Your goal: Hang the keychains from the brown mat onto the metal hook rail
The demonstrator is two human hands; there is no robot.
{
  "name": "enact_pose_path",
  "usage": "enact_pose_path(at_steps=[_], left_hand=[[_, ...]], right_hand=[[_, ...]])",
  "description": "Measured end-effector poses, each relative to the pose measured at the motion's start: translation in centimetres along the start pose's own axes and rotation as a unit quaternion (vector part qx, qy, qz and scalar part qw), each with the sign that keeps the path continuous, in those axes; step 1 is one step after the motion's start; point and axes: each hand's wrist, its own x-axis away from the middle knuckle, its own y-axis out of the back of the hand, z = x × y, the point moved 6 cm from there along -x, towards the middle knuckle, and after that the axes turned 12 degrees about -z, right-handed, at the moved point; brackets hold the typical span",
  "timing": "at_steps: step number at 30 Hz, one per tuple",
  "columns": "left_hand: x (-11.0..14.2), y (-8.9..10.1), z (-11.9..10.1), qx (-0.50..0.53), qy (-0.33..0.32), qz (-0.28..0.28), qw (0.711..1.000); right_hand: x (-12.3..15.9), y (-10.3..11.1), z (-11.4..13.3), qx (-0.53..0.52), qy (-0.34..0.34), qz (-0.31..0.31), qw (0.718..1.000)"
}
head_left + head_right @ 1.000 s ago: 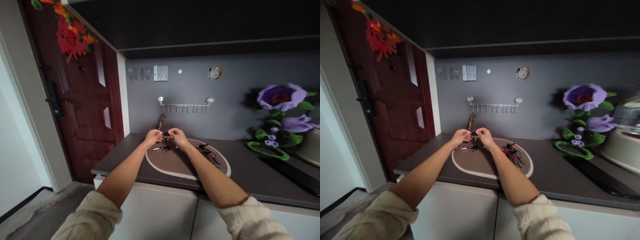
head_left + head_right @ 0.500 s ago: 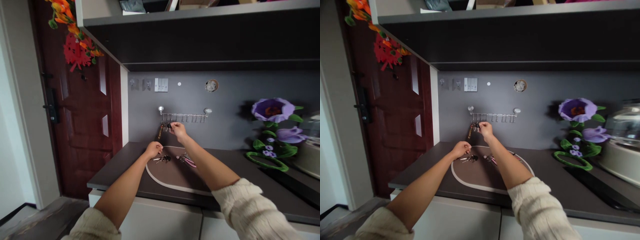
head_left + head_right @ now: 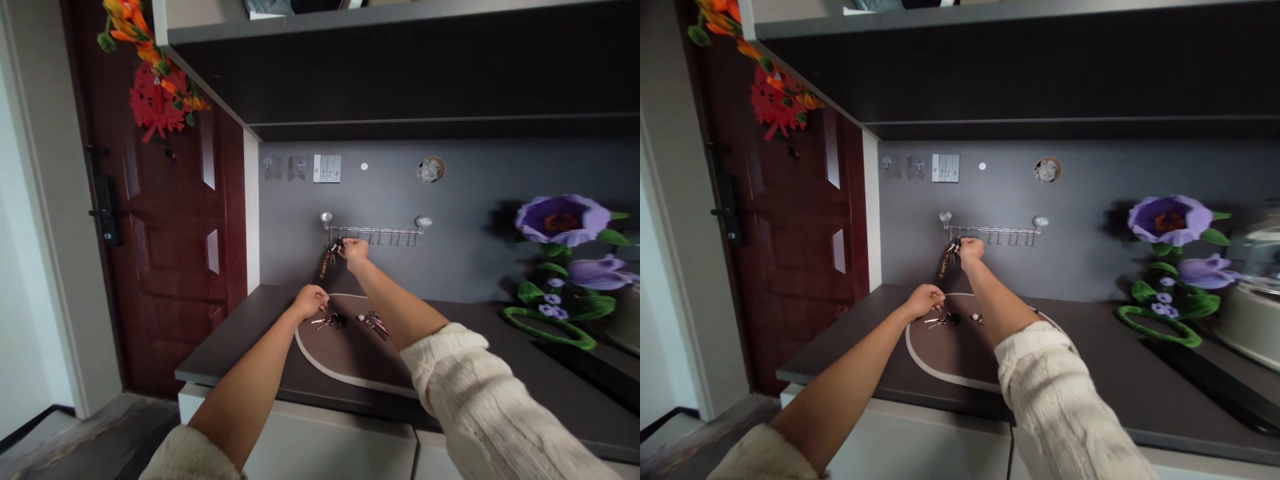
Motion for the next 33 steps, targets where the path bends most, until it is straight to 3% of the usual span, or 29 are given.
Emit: enact_pose_path(at_steps=[11, 20, 33], left_hand=[[0.1, 0.1, 0.0, 0.038, 0.036, 0.011, 0.999], [0.0, 0.4, 0.6, 0.054, 0.069, 0.029, 0.996], [2.2, 0.8, 0.0, 0.077, 0.053, 0.094, 0.991]], right_hand=[[-0.7, 0.1, -1.7, 0.018, -0.036, -0.015, 0.999], [-0.2, 0.9, -2.3, 0.044, -0.037, 0.029, 0.998], [4.6, 5.6, -4.0, 0.104, -0.01, 0.13, 0.986]])
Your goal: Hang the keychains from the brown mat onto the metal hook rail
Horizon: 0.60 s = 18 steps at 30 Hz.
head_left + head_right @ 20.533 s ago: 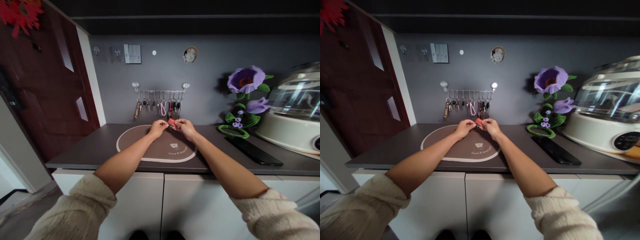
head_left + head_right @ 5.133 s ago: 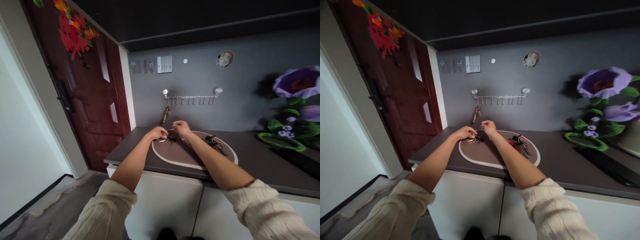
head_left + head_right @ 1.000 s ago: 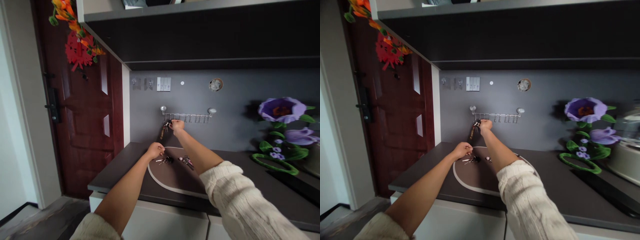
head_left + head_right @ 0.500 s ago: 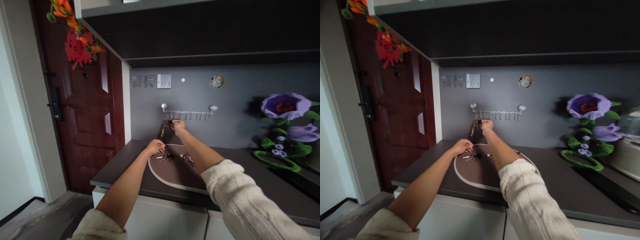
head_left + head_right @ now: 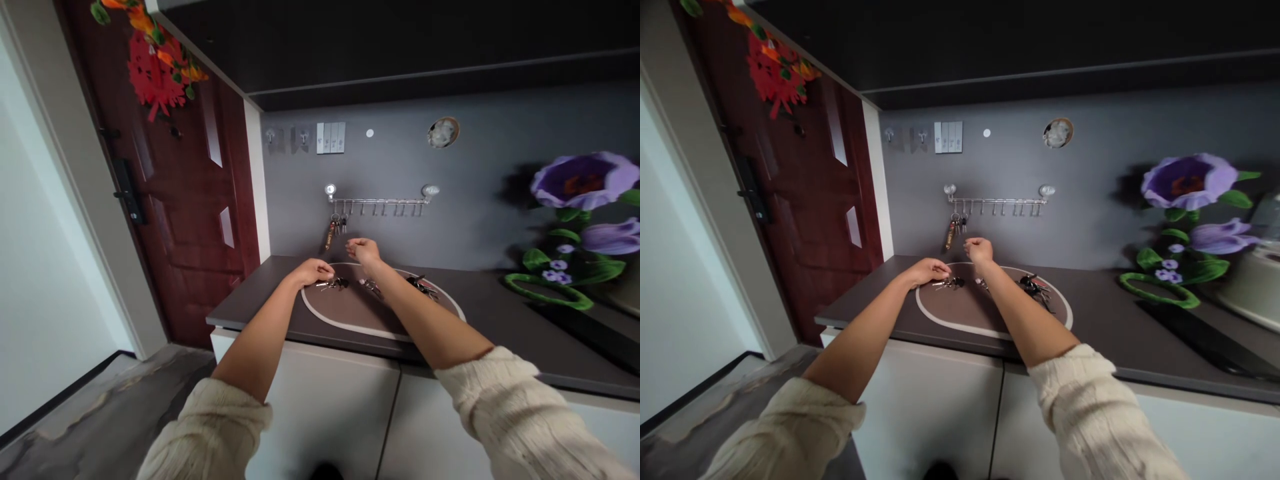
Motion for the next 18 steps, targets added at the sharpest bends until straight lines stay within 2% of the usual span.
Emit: enact_pose_path(at_steps=[4, 9, 18], left_hand=[[0.2, -0.3, 0.1, -0.033, -0.02, 0.004, 0.999], [0.2, -0.6, -0.3, -0.11, -0.092, 0.003, 0.99], [-0.1, -0.1, -0.4, -0.148, -0.123, -0.023, 0.981]], right_hand=[[2.0, 1.0, -0.9, 0.093, 0.076, 0.026, 0.992], [3.7, 1.8, -1.2, 0.224, 0.204, 0.041, 0.952], [4.1, 1.5, -1.6, 0.266, 0.241, 0.084, 0.929]])
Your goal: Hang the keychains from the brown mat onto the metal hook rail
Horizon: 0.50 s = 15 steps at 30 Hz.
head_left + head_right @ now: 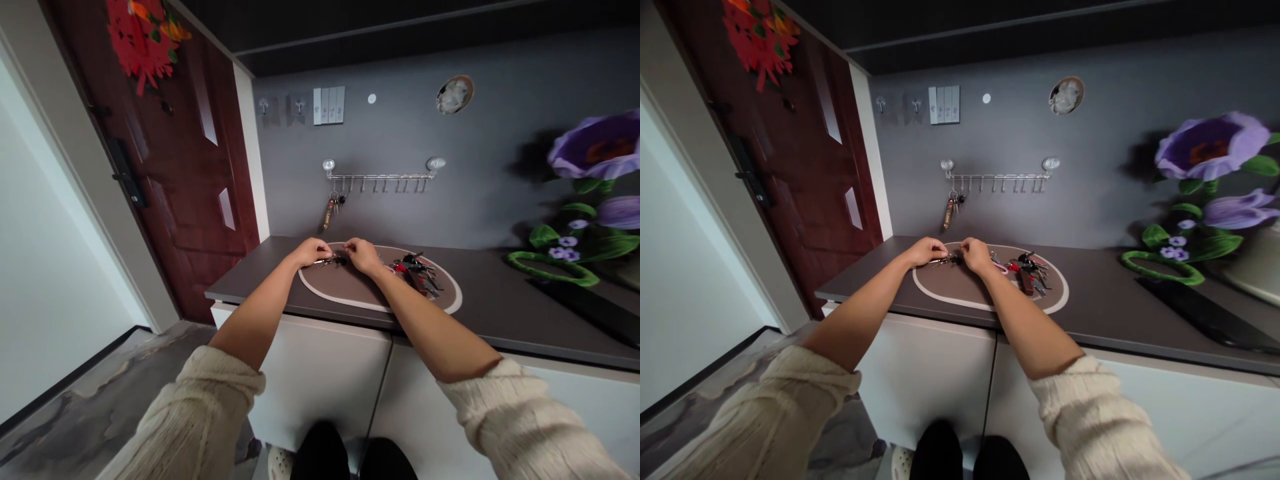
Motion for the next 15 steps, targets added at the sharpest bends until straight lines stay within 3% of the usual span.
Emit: enact_pose_path(at_steps=[7, 15], left_hand=[[0.09, 0.23, 0.06, 0.075, 0.049, -0.017, 0.996], [0.5, 0.59, -0.28, 0.171, 0.13, -0.063, 0.975]], right_hand=[[0.03, -0.23, 0.38, 0.068, 0.033, 0.02, 0.997], [-0.11, -0.11, 0.2, 0.051, 0.019, 0.011, 0.998]])
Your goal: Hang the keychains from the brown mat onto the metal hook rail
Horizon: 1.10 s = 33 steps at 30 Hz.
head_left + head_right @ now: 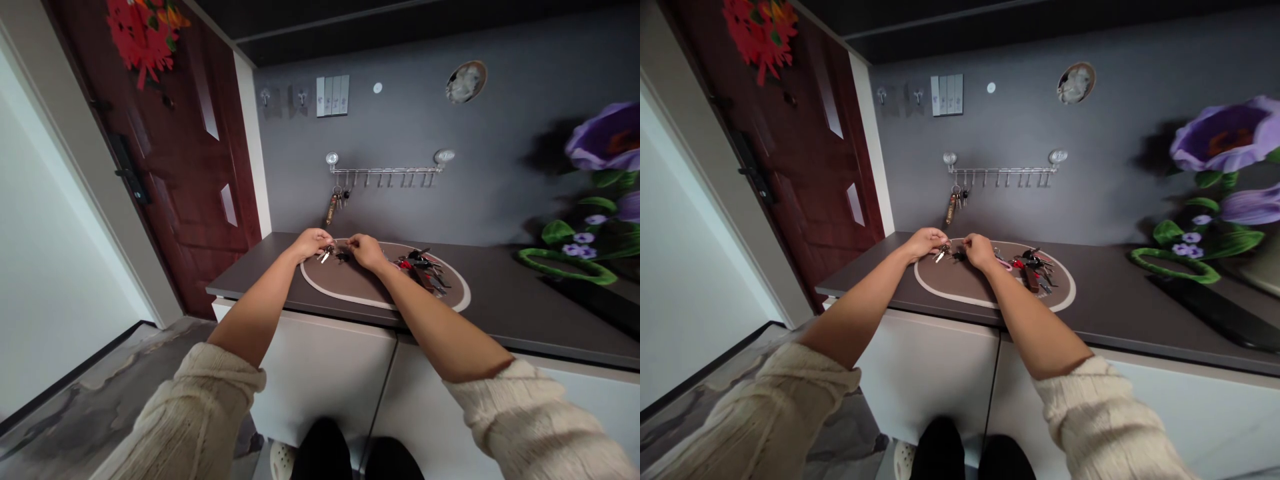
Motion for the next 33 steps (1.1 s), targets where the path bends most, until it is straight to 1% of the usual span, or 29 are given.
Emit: enact_pose_path(at_steps=[3, 9, 15, 20, 26, 33], left_hand=[[0.1, 0.1, -0.1, 0.033, 0.021, -0.017, 0.999], [-0.1, 0.1, -0.3, 0.135, 0.026, -0.026, 0.99], [-0.4, -0.2, 0.1, 0.202, 0.047, -0.026, 0.978], [-0.3, -0.6, 0.0, 0.225, 0.049, -0.007, 0.973], [-0.2, -0.8, -0.2, 0.238, 0.043, -0.003, 0.97], [0.2, -1.1, -0.5, 0.233, 0.038, 0.0, 0.972]], right_hand=[[0.0, 0.0, 0.1, -0.004, 0.0, 0.001, 1.0], [-0.1, 0.4, 0.5, -0.101, -0.021, -0.033, 0.994], [-0.3, -0.3, 0.8, -0.197, -0.015, -0.019, 0.98], [-0.3, -1.0, 0.6, -0.245, -0.019, 0.003, 0.969], [-0.3, -1.6, 0.5, -0.292, -0.028, 0.033, 0.955], [-0.5, -1.8, 0.0, -0.32, -0.071, 0.011, 0.945]])
